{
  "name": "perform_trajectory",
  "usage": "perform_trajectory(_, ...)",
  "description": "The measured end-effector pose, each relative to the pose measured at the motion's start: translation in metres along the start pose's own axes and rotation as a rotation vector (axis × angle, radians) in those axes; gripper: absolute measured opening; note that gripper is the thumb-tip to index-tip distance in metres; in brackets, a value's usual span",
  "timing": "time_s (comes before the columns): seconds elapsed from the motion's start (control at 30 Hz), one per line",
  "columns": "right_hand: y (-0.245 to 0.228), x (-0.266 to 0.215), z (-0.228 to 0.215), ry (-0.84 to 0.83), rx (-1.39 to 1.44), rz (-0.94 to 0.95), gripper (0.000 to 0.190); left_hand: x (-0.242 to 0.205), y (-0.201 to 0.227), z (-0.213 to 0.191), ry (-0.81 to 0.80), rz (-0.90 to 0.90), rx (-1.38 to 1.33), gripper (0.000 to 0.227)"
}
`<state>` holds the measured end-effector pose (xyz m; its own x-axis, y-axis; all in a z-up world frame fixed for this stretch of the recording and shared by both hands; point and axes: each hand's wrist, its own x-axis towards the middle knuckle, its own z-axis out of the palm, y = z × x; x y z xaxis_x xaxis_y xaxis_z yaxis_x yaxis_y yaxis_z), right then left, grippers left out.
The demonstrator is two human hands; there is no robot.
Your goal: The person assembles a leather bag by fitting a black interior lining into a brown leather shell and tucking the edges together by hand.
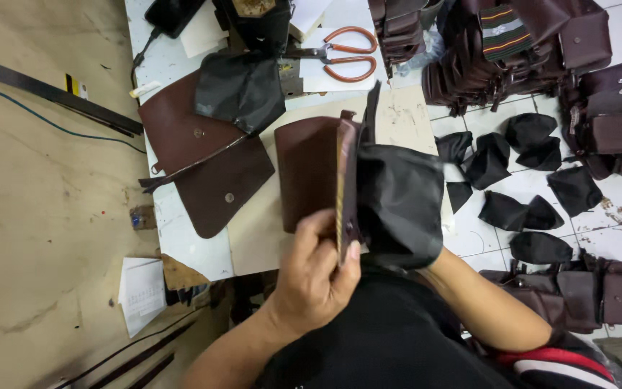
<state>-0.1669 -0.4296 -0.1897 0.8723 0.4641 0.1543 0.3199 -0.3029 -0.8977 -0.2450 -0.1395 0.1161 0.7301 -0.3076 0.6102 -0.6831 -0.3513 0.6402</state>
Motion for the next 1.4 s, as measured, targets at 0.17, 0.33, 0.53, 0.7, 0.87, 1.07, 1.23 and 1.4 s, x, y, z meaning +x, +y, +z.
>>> perform_trajectory(0.17, -0.008, -0.003, -0.007, 0.002, 0.007, 0.006, 0.053, -0.033, -0.016, 0.009, -0.188, 0.121, -0.132, 0.024)
perform_trajectory(0.33, -0.005, -0.002, -0.002, -0.026, 0.019, 0.01, 0.053, -0.044, -0.079, -0.006, 0.155, 0.159, 0.094, 0.04)
perform_trajectory(0.53, -0.012, 0.012, -0.012, -0.034, 0.027, -0.007, 0.052, -0.05, -0.126, 0.018, 0.224, -0.429, -0.277, 0.057)
perform_trajectory(0.7, -0.024, 0.0, -0.024, -0.04, 0.012, 0.017, 0.052, -0.074, -0.155, 0.056, -0.044, -0.512, -0.386, 0.067)
perform_trajectory(0.87, -0.019, 0.014, -0.02, -0.036, -0.01, 0.016, 0.051, -0.002, -0.049, 0.014, 0.042, -0.348, -0.024, 0.099)
perform_trajectory(1.07, -0.021, 0.027, -0.025, -0.066, -0.004, 0.02, 0.05, 0.034, 0.032, -0.01, -0.043, -0.065, 0.128, 0.094)
perform_trajectory(1.23, -0.013, 0.032, -0.019, -0.081, -0.003, 0.033, 0.05, 0.041, 0.013, -0.075, -0.153, -0.118, 0.067, 0.039)
perform_trajectory(1.4, -0.01, 0.042, -0.016, -0.119, 0.003, 0.036, 0.049, 0.029, -0.035, -0.088, -0.39, -0.144, 0.655, 0.044)
